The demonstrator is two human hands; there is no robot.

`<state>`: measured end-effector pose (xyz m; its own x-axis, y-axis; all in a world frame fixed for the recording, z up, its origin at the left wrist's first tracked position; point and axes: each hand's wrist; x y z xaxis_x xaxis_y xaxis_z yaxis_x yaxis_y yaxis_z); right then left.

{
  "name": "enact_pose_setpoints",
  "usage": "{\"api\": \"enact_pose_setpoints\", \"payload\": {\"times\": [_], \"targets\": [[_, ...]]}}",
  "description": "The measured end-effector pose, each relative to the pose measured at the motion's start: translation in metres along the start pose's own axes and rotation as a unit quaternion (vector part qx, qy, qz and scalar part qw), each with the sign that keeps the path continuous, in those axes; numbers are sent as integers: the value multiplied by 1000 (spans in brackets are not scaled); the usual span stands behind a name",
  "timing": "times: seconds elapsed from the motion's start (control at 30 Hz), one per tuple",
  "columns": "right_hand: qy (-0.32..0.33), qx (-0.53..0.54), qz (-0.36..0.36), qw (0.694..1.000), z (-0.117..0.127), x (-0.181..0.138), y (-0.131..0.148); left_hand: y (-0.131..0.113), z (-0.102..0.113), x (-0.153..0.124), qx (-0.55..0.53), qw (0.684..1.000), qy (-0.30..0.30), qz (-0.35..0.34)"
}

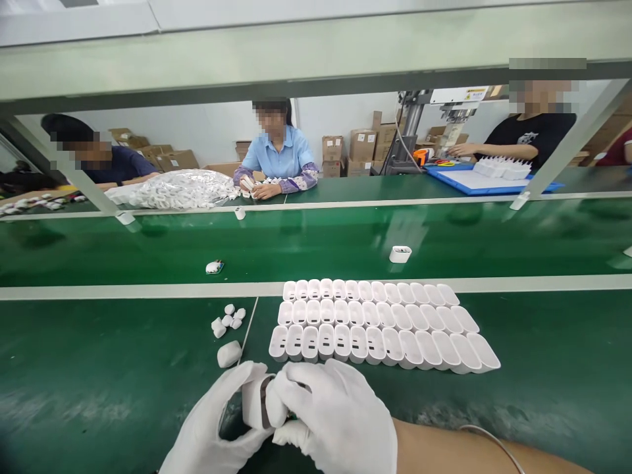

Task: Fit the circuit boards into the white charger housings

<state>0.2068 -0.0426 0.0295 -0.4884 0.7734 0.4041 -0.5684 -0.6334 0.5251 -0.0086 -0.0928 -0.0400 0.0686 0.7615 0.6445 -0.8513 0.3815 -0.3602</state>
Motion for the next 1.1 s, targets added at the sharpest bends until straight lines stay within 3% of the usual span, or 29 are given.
{"api": "enact_pose_setpoints", "payload": {"times": [0.2, 0.4, 0.53, 0.63, 0.83, 1.0, 1.1], "targets": [[-91, -134, 63, 985, -11, -5, 5, -3, -2, 1, -17, 1000, -4, 4], [-121, -136, 88, 979, -10, -4, 5, -2, 0, -3, -14, 1000, 3, 11], [-102, -61, 128, 985, -13, -1, 2, 0, -3, -4, -60, 995, 19, 73], [-109, -65, 160, 979, -21, -4, 0, -1, -5, -2, -126, 984, 6, 124], [-2, -58, 112, 992, -35, -14, -3, -5, 0, 7, -134, 985, 25, 102], [7, 45, 138, 989, -36, -13, -10, -9, -1, 4, -103, 991, 17, 80], [10, 151, 86, 985, -31, -12, -15, -16, 0, 5, -177, 977, 78, 94]]}}
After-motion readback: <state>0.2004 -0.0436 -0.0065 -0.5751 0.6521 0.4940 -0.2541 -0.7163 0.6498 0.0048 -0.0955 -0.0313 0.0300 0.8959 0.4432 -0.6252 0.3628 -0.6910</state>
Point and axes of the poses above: each hand's wrist, its own x-axis towards the middle knuckle, its own z-axis out of the back of the hand, y = z × x, and after that the axes turned 13 degrees about -y, right-handed
